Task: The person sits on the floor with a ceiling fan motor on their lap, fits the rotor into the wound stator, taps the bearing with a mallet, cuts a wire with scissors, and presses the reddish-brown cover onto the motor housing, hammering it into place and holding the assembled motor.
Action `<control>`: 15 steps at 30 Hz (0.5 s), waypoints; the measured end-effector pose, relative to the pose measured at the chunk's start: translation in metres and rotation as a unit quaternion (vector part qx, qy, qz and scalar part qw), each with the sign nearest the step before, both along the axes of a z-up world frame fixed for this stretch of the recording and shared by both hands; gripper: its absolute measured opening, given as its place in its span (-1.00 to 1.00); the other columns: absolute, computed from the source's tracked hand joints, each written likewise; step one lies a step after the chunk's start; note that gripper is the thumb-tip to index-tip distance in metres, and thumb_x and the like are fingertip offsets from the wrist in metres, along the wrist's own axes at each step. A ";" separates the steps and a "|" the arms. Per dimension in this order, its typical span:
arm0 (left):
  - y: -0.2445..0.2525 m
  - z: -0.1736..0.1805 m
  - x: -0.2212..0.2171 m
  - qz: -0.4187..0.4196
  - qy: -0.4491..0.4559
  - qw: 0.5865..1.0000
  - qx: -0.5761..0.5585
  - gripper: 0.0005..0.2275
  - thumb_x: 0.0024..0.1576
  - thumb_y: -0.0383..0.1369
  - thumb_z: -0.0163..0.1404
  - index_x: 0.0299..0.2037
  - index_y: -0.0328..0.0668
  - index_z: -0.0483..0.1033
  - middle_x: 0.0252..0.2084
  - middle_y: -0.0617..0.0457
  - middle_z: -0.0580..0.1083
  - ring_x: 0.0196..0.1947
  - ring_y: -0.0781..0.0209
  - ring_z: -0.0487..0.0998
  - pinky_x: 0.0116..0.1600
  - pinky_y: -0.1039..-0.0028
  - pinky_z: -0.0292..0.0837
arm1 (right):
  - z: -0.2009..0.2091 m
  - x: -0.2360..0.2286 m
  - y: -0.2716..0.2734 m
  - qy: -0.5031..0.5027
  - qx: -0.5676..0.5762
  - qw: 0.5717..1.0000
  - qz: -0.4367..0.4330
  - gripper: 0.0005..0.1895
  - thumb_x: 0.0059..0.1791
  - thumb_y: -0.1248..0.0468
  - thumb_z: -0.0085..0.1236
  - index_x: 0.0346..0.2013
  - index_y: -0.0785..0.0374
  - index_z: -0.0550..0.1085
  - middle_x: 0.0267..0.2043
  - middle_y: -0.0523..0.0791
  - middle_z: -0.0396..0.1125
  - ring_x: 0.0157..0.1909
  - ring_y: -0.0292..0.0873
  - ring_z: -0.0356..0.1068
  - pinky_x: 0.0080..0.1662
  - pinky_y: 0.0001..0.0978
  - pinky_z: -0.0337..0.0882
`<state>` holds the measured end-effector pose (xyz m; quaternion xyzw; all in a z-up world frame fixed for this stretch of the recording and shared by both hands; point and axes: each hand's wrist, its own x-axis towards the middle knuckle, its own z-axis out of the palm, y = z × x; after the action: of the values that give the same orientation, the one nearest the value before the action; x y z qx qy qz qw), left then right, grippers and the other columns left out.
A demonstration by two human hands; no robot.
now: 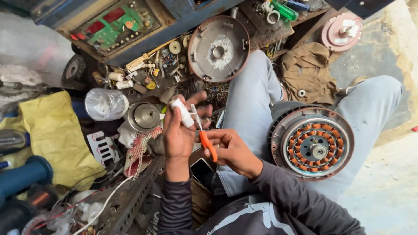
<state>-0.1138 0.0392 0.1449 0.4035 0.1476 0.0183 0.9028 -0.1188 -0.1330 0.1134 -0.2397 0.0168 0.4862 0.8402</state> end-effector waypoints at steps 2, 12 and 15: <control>-0.001 -0.019 -0.007 0.025 0.013 0.999 -0.019 -0.72 0.27 -0.20 -0.05 0.06 -0.14 0.28 0.16 -0.22 0.47 -0.08 0.03 0.64 -0.09 0.31 0.58 | -0.005 -0.001 0.001 -0.020 -0.023 0.999 0.020 -0.59 -0.01 0.41 0.24 0.13 0.44 0.47 -0.34 -0.15 0.40 -0.51 -0.45 0.18 -0.47 -0.64 0.10; 0.014 -0.062 -0.023 0.053 -0.099 0.961 0.253 -0.76 0.26 -0.55 0.02 0.02 -0.13 0.23 -0.32 0.22 0.30 -0.37 0.48 0.26 -0.24 0.62 0.27 | -0.014 -0.003 -0.024 0.129 0.079 0.989 0.009 -0.53 0.00 0.18 0.20 0.02 0.55 0.42 -0.39 -0.06 0.34 -0.57 -0.40 0.05 -0.50 -0.59 0.08; 0.023 -0.055 -0.020 -0.025 -0.089 0.958 0.270 -0.78 0.25 -0.53 0.03 -0.01 -0.15 0.24 -0.31 0.21 0.31 -0.34 0.48 0.27 -0.20 0.61 0.29 | -0.023 -0.006 -0.042 0.218 0.066 0.973 0.025 -0.50 -0.01 0.13 0.20 0.00 0.53 0.38 -0.41 -0.06 0.31 -0.57 -0.40 0.01 -0.50 -0.62 0.06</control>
<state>-0.1336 0.0622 0.0902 0.6328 0.0459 0.0713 0.7697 -0.1243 -0.1750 0.0906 -0.0720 0.1619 0.5473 0.8180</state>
